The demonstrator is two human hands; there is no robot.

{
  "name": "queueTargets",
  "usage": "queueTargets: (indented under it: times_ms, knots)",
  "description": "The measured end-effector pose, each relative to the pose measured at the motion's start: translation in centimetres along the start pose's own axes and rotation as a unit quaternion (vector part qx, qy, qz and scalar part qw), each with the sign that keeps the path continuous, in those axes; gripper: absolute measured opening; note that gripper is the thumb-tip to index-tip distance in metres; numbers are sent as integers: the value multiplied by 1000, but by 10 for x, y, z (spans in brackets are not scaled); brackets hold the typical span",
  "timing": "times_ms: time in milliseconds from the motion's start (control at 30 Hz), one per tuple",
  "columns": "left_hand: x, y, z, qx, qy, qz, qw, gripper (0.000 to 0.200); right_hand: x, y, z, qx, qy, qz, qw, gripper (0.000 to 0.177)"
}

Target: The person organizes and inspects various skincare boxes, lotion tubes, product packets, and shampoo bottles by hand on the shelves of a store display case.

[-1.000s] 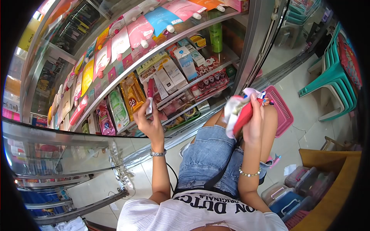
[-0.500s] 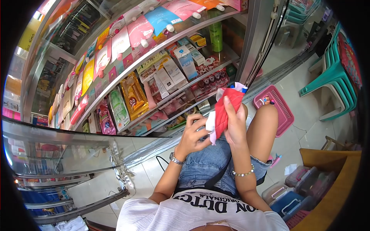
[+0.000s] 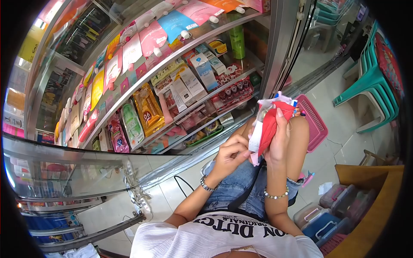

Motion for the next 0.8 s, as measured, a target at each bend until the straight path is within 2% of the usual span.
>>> queueTargets:
  times_ms: [133,233,400,500,533,633,700,800]
  knots:
    - [-4,-12,-5,-59,-31,44,997,8,11,-15,36,-9,27,-14,999,33]
    - [-1,-7,8,92,20,-38,995,18,13,-16,43,-11,52,-22,998,31]
    - [1,1,15,131,61,-127,981,21,12,-6,39,30,82,-5,996,33]
    - [-2,1,8,-73,67,-61,993,19,12,-2,33,79,102,-11,992,35]
    - [-1,3,6,-73,67,-62,993,19,12,0,35,108,120,-26,986,34]
    - [-2,-4,-3,-242,31,0,970,18,12,3,37,148,153,-52,976,34]
    - [-2,-6,-2,-237,30,1,971,17,13,4,41,169,180,-72,966,35]
    - [-2,-8,-2,-225,26,1,974,16,14,9,41,170,167,-88,967,33]
Point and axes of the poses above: each hand's wrist, its own x-axis away from the middle knuckle, its own y-axis out of the back of the hand, z = x × y, the point moved 9 cm from there along -x, towards the middle knuckle, and after that the axes turned 15 degrees about x, right-handed, at the moved point
